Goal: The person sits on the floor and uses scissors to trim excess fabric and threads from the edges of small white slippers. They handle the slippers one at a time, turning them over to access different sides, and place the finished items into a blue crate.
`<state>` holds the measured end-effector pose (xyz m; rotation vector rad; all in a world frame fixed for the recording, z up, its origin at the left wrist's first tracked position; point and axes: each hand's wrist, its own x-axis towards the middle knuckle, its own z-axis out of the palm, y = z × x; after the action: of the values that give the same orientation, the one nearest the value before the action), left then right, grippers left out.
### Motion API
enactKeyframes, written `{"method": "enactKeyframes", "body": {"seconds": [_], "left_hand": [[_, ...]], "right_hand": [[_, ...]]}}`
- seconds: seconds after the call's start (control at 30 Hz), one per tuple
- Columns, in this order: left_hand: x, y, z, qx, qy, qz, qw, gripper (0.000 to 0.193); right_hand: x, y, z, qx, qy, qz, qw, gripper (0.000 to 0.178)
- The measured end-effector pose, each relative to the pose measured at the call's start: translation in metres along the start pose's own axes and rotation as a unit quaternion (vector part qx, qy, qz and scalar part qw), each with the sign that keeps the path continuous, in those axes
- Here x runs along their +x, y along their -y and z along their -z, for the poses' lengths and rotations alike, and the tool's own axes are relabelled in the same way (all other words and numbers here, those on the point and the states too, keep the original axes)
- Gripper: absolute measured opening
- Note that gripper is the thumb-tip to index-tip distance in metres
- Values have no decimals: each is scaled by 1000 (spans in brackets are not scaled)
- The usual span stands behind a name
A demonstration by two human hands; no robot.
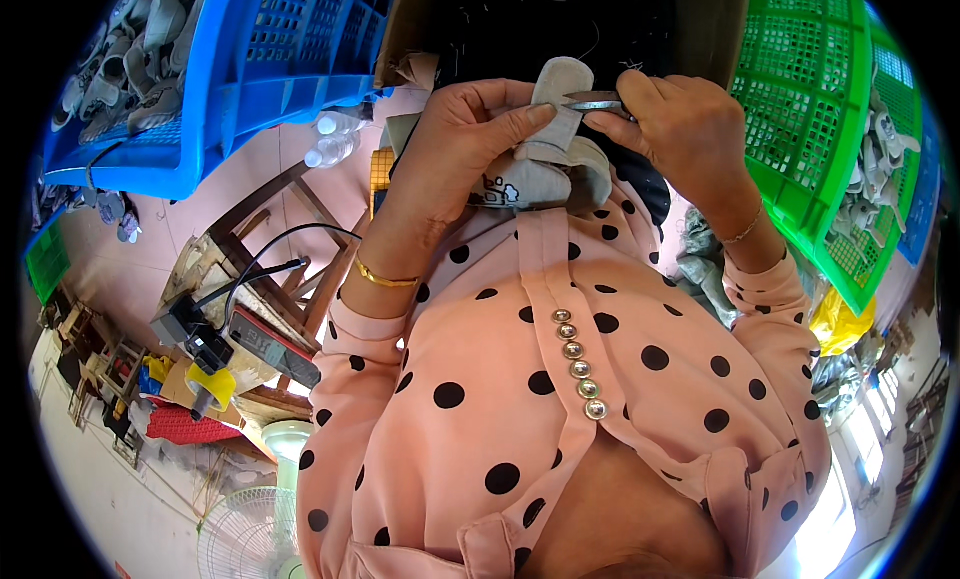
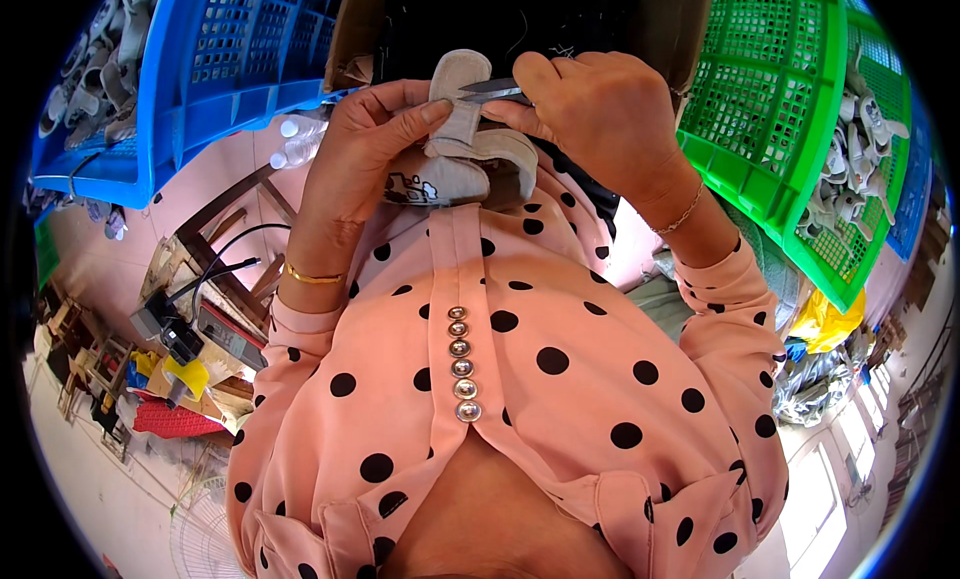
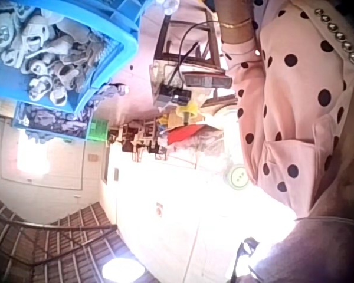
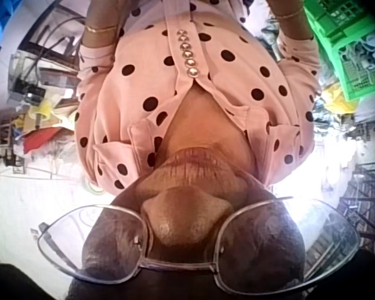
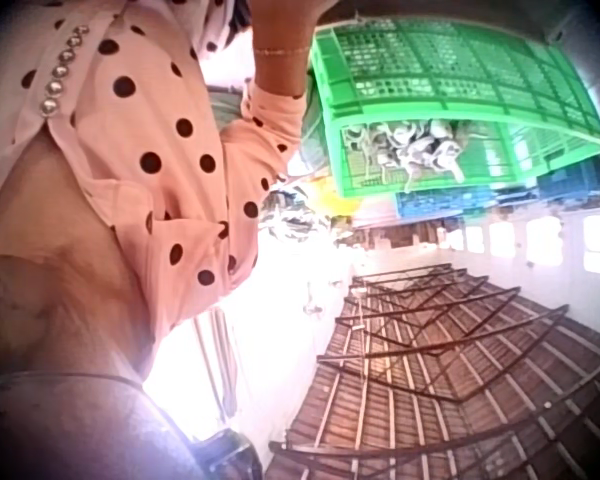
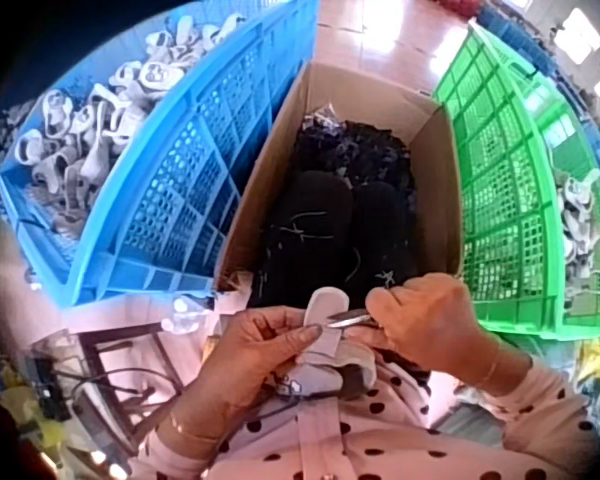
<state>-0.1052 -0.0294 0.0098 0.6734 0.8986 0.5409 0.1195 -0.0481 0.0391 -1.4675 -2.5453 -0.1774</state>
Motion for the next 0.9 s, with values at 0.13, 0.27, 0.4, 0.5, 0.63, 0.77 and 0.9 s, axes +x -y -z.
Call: {"method": "enactKeyframes", "body": {"seconds": [0.13, 0.27, 0.4, 0.5, 0.63, 0.77, 0.9], "left_hand": [[-1, -2, -1, -12, 4, 4, 1000, 23], [0, -1, 3, 5, 5, 13, 1000, 23], [3, 3, 3, -12, -4, 17, 1000, 23], [5, 4, 6, -17, -5, 24, 1000, 28], [3, 0, 0, 2, -22, 12, 1000, 31], [3, -2, -5, 17, -11, -4, 1000, 33], [4, -3, -8, 32, 21, -39, 999, 30]], "right_hand": [[1, -2, -2, -17, -14, 21, 1000, 42], [2, -2, -1, -13, -8, 30, 999, 41], [2, -3, -6, -8, -15, 39, 999, 40], [2, -2, -9, -6, -6, 32, 999, 40], [-4, -6, -17, 175, 41, -95, 979, 38], [-4, -11, -19, 462, 73, -273, 841, 39], [4, 5, -25, 534, 106, -297, 784, 33]]}}
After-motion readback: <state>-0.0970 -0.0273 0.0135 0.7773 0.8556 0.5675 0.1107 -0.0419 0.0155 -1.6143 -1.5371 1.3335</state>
